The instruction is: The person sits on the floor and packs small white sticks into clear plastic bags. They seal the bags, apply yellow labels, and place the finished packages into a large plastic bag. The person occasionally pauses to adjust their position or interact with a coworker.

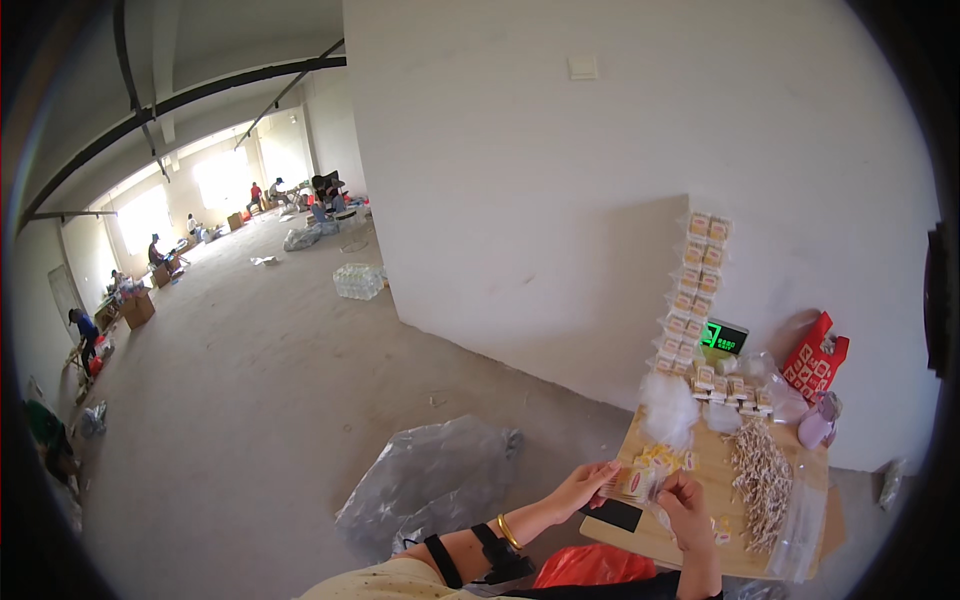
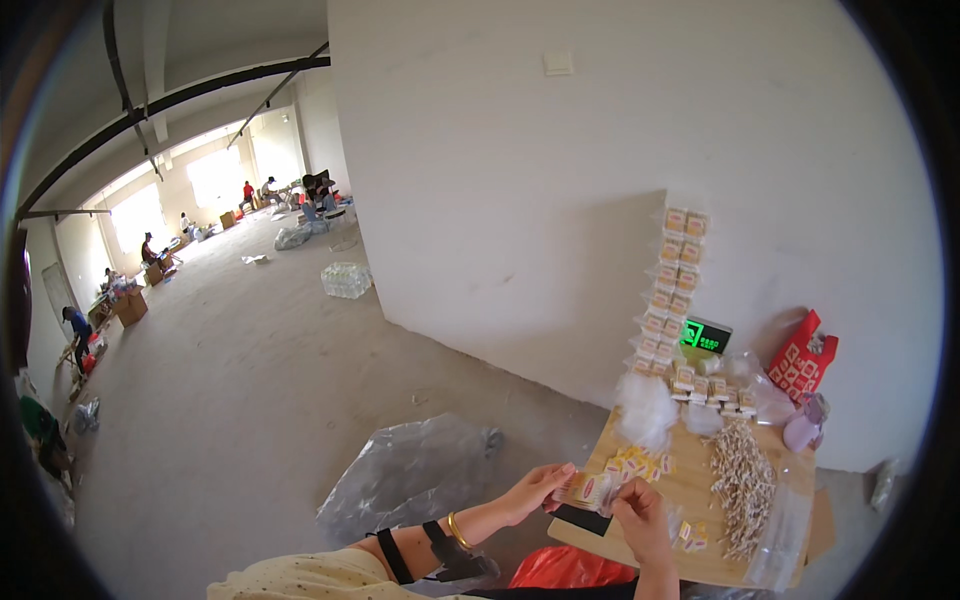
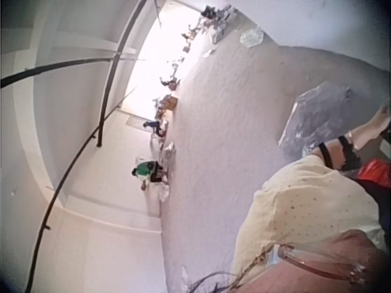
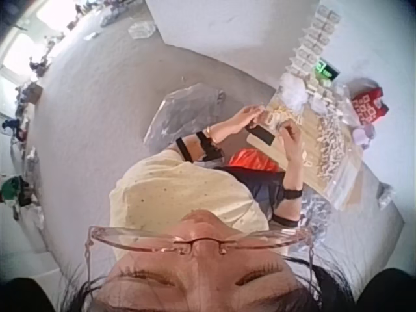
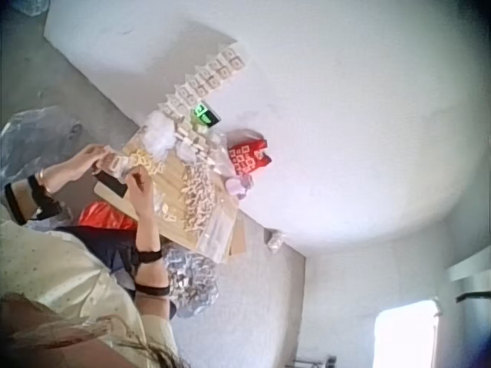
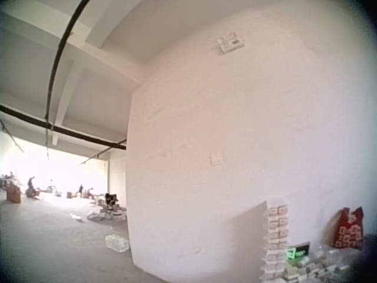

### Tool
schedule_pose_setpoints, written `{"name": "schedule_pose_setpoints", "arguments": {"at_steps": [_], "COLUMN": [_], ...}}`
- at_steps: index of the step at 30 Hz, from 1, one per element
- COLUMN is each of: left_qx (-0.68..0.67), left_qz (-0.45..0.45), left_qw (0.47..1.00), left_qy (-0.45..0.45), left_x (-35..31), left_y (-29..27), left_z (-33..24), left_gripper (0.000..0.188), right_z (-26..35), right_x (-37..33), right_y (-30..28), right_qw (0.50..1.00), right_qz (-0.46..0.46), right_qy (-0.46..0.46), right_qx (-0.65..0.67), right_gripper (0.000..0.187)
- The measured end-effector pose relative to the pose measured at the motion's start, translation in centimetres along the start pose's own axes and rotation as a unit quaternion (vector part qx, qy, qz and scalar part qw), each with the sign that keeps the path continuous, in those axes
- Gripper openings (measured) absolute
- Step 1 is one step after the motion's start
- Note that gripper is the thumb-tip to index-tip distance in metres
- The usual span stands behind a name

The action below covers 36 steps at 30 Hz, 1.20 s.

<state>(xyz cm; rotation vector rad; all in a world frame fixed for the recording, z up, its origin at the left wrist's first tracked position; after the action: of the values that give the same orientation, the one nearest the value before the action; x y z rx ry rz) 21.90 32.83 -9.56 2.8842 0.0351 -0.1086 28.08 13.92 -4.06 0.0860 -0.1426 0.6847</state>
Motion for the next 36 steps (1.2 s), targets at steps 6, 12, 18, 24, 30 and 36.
{"name": "schedule_pose_setpoints", "arguments": {"at_steps": [6, 12, 18, 24, 30, 36], "left_qx": [0.004, 0.064, 0.08, 0.183, 0.175, 0.153], "left_qz": [-0.009, -0.064, -0.108, -0.176, -0.169, -0.076], "left_qw": [1.0, 0.994, 0.985, 0.957, 0.946, 0.974], "left_qy": [0.003, 0.068, 0.104, 0.14, 0.216, 0.149], "left_x": [-0.3, -1.3, -0.6, 0.1, 3.3, 2.9], "left_y": [1.0, 3.0, 3.1, 4.1, 7.2, 10.7], "left_z": [-1.4, -3.1, -1.9, -2.4, -0.3, -0.8], "left_gripper": [0.061, 0.054, 0.055, 0.06, 0.063, 0.059], "right_z": [0.3, -0.9, -2.2, -0.6, -0.9, -1.4], "right_x": [-0.4, -1.1, -1.4, -1.8, -0.9, -3.2], "right_y": [0.0, -0.9, -0.6, -1.1, -0.8, -3.0], "right_qw": [0.995, 0.995, 0.995, 0.982, 0.947, 0.937], "right_qz": [-0.004, -0.021, -0.072, -0.172, -0.264, -0.327], "right_qy": [0.049, 0.03, 0.053, 0.039, -0.048, -0.047], "right_qx": [-0.084, -0.089, 0.037, 0.072, -0.179, -0.119], "right_gripper": [0.008, 0.009, 0.006, 0.022, 0.025, 0.029]}}
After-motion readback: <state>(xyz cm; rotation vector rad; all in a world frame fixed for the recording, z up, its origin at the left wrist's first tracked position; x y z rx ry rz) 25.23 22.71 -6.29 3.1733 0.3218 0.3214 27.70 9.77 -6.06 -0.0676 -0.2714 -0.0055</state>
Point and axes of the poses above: each hand's wrist, its own x-axis towards the middle knuckle, its own y-axis out of the palm, z = x × y, the point moved 3 cm from there along x, towards the middle knuckle, and after that the axes turned 2 degrees about -x, right-handed, at the moved point
